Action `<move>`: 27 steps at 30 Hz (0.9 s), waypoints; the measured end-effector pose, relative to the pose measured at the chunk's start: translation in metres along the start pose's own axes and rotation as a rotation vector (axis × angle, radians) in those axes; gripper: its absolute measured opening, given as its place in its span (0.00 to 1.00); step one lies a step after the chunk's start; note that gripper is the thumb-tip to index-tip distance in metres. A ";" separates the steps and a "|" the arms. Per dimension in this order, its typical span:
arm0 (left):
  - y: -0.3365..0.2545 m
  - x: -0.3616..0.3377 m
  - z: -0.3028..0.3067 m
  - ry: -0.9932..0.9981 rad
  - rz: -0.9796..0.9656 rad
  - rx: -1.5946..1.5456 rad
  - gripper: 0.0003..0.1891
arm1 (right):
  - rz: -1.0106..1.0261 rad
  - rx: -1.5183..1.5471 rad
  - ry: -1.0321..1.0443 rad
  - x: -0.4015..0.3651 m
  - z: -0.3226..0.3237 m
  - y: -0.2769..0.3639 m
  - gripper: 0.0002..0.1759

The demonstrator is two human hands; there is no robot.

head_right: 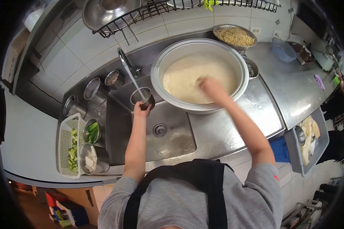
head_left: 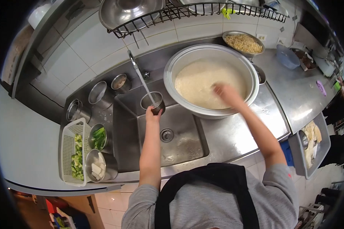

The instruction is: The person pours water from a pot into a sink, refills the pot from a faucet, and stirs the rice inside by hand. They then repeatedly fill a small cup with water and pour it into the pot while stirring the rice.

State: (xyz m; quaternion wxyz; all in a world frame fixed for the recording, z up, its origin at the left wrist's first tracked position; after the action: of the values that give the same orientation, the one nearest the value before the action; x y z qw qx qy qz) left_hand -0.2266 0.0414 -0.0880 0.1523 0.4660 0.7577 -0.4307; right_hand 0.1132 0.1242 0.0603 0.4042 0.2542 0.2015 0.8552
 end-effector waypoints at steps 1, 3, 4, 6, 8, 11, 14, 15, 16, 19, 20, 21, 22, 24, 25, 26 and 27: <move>0.007 0.003 0.003 -0.049 0.005 0.035 0.17 | 0.126 -0.157 0.040 -0.023 -0.011 0.031 0.18; 0.009 0.015 0.002 0.031 0.017 0.032 0.19 | 0.236 -0.443 0.000 -0.056 -0.025 0.073 0.19; 0.009 0.016 0.000 0.033 0.037 0.037 0.17 | 0.214 -0.455 0.031 -0.057 -0.027 0.075 0.19; 0.011 0.027 0.001 0.047 0.060 -0.029 0.15 | 0.295 -0.449 -0.017 -0.055 -0.028 0.064 0.20; 0.006 0.014 0.004 -0.044 0.076 -0.063 0.22 | 0.391 -0.424 -0.021 -0.068 -0.022 0.049 0.19; -0.019 0.003 0.019 0.030 0.103 -0.065 0.25 | 0.460 -0.467 0.043 -0.069 -0.006 0.046 0.19; -0.015 0.000 0.016 0.001 0.085 -0.005 0.21 | 0.342 -0.558 0.053 -0.072 -0.017 0.051 0.20; -0.009 0.010 0.008 -0.053 0.104 -0.056 0.20 | 0.304 -0.538 -0.022 -0.061 -0.032 0.066 0.21; -0.004 0.016 -0.007 -0.092 0.113 -0.118 0.20 | 0.279 -0.528 -0.111 -0.054 -0.038 0.072 0.21; -0.003 0.010 -0.020 -0.146 0.183 -0.127 0.19 | 0.314 -0.487 -0.034 -0.055 -0.032 0.064 0.22; -0.006 0.005 -0.019 -0.110 0.186 -0.118 0.19 | 0.321 -0.485 -0.036 -0.058 -0.027 0.058 0.22; -0.013 0.002 -0.010 -0.013 0.163 -0.080 0.21 | 0.333 -0.482 -0.008 -0.062 -0.018 0.055 0.21; -0.018 0.003 -0.007 -0.011 0.159 -0.087 0.21 | 0.342 -0.478 0.022 -0.063 -0.014 0.053 0.21; -0.021 0.000 0.004 -0.079 0.153 -0.120 0.24 | 0.227 -0.460 0.138 -0.059 -0.011 0.055 0.24; -0.021 0.001 0.006 -0.076 0.181 -0.124 0.28 | 0.185 -0.412 0.273 -0.053 -0.008 0.056 0.26; -0.019 0.002 0.008 -0.077 0.180 -0.127 0.28 | 0.147 -0.365 0.404 -0.045 -0.005 0.056 0.28; -0.015 0.000 0.006 -0.071 0.184 -0.107 0.28 | 0.068 -0.195 0.535 -0.039 0.002 0.049 0.32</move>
State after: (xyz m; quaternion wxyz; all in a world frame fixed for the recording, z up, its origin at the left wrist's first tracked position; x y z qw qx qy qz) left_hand -0.2402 0.0338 -0.0832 0.2426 0.5093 0.7278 -0.3900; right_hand 0.1066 0.0646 0.0783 0.3304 -0.0142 0.2091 0.9203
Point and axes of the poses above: each hand's wrist, its own x-axis towards the middle knuckle, its own z-axis out of the back of the hand, y = z × x, the point moved 1 cm from there along x, towards the middle knuckle, and after that the axes turned 4 degrees about -y, right-handed, at the moved point
